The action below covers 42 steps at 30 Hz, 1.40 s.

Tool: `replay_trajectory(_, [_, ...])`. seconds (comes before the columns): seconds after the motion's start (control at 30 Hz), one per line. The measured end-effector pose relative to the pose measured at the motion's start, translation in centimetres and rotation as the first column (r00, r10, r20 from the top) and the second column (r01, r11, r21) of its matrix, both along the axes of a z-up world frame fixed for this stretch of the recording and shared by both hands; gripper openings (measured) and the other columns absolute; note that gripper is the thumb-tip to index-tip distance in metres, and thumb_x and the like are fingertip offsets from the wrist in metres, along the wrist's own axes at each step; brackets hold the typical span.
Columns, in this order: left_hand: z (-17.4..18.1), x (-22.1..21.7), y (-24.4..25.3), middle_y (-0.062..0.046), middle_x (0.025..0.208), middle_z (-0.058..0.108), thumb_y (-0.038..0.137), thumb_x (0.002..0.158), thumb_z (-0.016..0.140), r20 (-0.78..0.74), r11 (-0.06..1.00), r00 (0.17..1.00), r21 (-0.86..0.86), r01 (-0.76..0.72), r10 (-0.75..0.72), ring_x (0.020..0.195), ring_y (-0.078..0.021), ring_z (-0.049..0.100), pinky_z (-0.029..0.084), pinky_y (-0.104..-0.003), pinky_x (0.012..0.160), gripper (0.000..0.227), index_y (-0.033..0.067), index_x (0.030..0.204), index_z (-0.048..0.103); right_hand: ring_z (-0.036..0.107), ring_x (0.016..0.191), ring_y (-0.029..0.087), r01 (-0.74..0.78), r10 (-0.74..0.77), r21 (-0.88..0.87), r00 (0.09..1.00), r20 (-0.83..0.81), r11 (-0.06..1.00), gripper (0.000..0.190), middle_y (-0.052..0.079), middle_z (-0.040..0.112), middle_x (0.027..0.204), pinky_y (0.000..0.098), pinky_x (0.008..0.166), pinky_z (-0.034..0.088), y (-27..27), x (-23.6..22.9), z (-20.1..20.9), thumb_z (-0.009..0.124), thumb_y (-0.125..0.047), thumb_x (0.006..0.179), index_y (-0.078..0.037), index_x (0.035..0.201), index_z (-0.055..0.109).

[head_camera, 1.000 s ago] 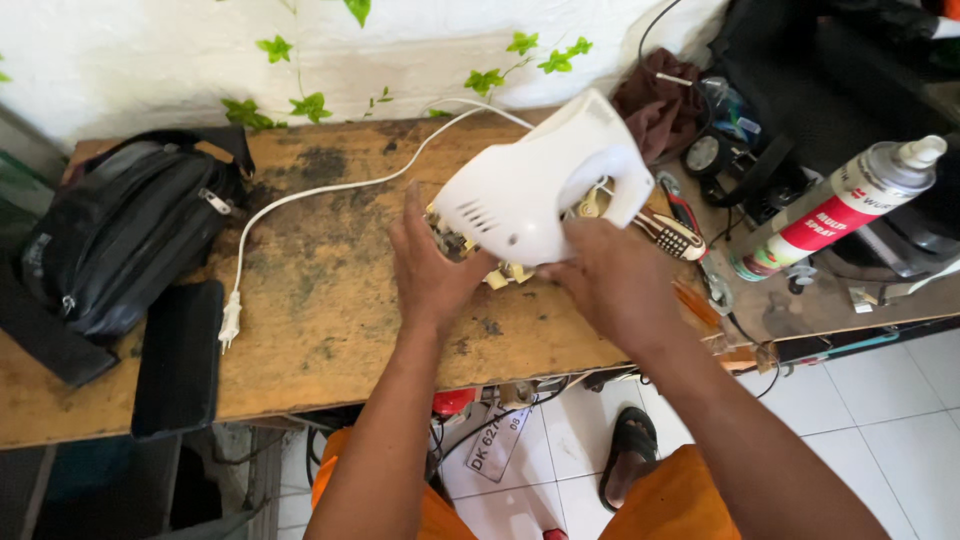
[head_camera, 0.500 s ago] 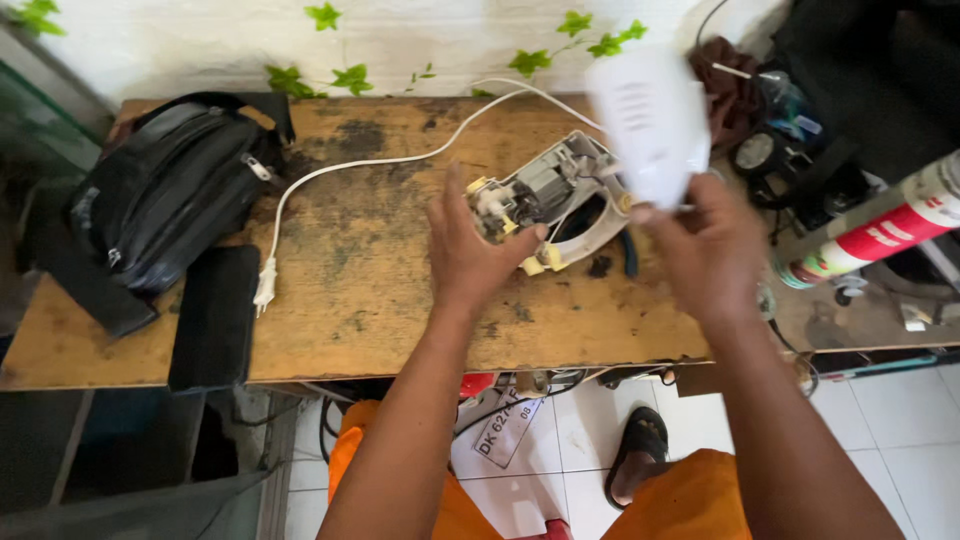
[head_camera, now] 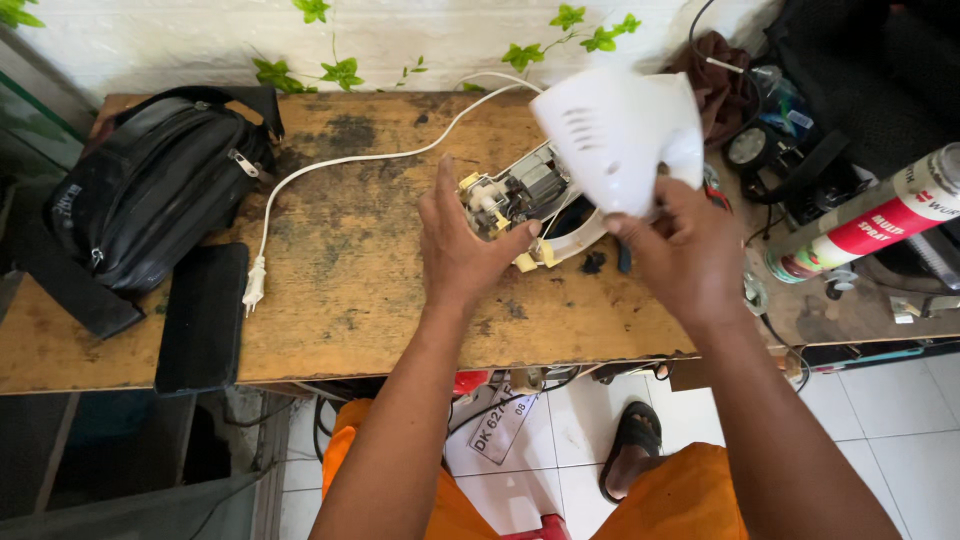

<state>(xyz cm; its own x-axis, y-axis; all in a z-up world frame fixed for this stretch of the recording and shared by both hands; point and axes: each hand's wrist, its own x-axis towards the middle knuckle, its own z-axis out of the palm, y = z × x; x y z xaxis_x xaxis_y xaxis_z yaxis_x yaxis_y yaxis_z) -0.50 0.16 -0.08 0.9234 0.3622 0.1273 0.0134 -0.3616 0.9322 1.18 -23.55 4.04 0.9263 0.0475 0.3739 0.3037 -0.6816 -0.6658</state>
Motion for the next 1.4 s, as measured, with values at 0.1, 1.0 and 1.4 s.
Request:
replay_trajectory(0.1, [0.3,0.2,0.3,-0.028,0.150,0.038,0.052,0.061,0.094,-0.019,1.000,1.000,0.001,0.012,-0.012,0.132,-0.0595,0.049,0.039,-0.066,0.114,0.130,0.0229,0.165,0.021,0.075,0.076,0.033,-0.048,0.049,-0.157,0.999,0.003,0.986,0.043,0.018,0.075,0.089,0.0417,0.066,0.057,3.2,-1.7,2.1,0.089,-0.026,0.085,-0.005,0.120,0.075])
replay_trajectory(1.0, [-0.5,0.1,0.3,-0.024,0.140,0.046,0.050,0.057,0.091,0.057,0.999,0.998,0.038,-0.035,0.033,0.122,-0.0579,0.058,0.045,-0.069,0.108,0.126,0.0135,0.159,0.027,0.072,0.103,0.037,-0.169,0.222,-0.553,0.975,0.029,0.816,0.051,0.010,0.072,0.114,0.0514,0.082,0.056,4.7,1.2,-3.4,0.070,-0.047,0.093,-0.018,0.134,0.065])
replay_trajectory(1.4, [-1.8,0.6,4.3,-0.036,0.160,0.029,0.031,0.061,0.094,0.095,0.953,0.955,-0.089,0.290,-0.281,0.144,-0.0624,0.035,0.034,-0.068,0.120,0.141,0.0196,0.168,0.003,0.071,0.099,0.044,-0.164,0.241,-0.565,0.969,0.063,0.809,0.049,0.013,0.071,0.108,0.0537,0.080,0.056,4.5,1.1,-3.7,0.070,-0.047,0.096,-0.014,0.132,0.067])
